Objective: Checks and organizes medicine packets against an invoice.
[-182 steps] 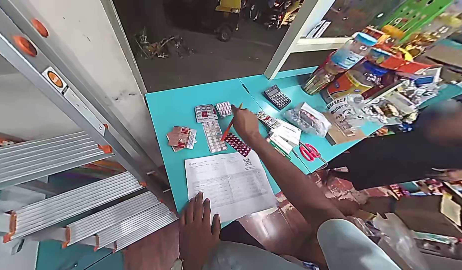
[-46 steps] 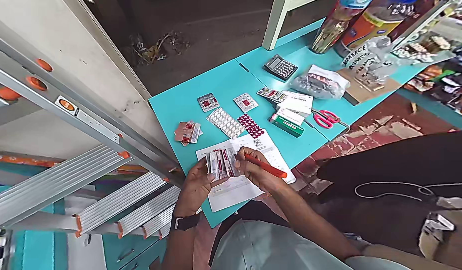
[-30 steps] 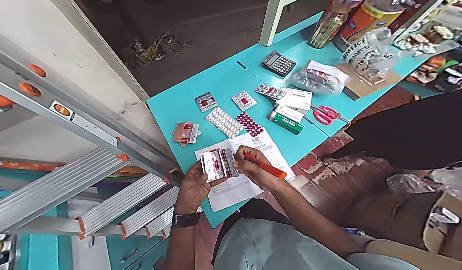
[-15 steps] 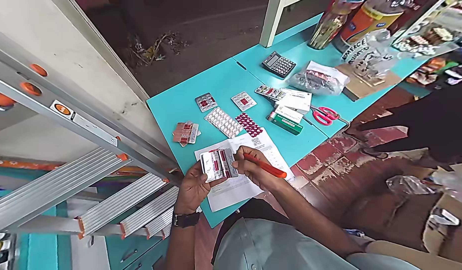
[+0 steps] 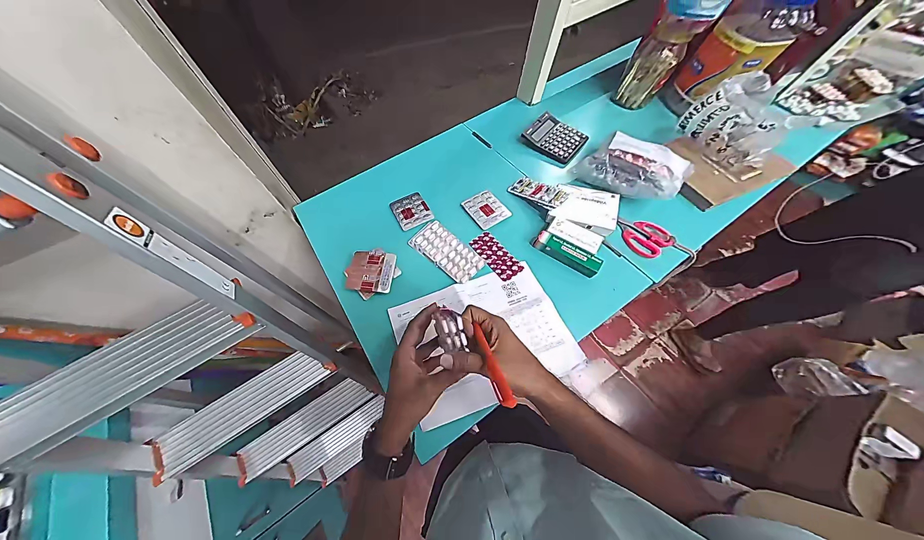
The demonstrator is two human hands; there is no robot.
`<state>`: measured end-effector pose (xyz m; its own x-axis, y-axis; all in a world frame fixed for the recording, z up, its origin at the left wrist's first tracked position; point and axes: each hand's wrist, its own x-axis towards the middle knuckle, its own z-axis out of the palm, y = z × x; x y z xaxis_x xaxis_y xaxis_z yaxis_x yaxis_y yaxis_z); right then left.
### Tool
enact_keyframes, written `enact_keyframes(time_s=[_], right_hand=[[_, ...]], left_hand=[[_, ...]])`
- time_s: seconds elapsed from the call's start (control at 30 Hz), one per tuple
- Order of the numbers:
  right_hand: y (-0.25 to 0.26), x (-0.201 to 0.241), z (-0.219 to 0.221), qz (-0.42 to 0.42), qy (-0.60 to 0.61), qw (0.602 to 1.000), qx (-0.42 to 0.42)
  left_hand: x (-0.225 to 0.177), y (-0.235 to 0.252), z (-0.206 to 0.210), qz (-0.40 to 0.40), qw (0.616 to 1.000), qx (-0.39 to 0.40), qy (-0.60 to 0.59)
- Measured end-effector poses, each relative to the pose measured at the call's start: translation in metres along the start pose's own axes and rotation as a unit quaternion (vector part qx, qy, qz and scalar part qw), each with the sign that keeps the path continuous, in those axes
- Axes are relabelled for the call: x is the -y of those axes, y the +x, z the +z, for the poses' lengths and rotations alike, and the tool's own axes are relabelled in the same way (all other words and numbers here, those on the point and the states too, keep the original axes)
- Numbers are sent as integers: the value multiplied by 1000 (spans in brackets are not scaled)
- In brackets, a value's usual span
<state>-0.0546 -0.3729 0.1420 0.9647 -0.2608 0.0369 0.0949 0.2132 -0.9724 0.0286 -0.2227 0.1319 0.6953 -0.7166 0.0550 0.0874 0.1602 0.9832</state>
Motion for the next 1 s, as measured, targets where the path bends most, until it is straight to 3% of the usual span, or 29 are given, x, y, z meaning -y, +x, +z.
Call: enact_keyframes(time_s=[0.23,0.33,0.43,0.53,0.67,0.87,1.0], right_hand=[[3,-1,-11,8,6,1000,27],[6,-4,-12,13,-12,1000,19],[6,-9,-3,-11,-68,997,-22],[5,-17,6,-72,-132,986,-78],[5,-22,10,-116,-145,976,-114],[9,-27,13,-155,-159,960,-169],[14,-16,1,-128,-133,970,-157]], left_hand=[[1,0,-6,-16,998,31,-44],[3,1,-8,-17,999,9,-51],[8,3,3,27,992,-67,104],[16,8,13,82,955,-135,252],[20,10,16,106,939,-161,287],[19,5,19,121,960,-152,200],[9,-1,10,20,989,-148,7]])
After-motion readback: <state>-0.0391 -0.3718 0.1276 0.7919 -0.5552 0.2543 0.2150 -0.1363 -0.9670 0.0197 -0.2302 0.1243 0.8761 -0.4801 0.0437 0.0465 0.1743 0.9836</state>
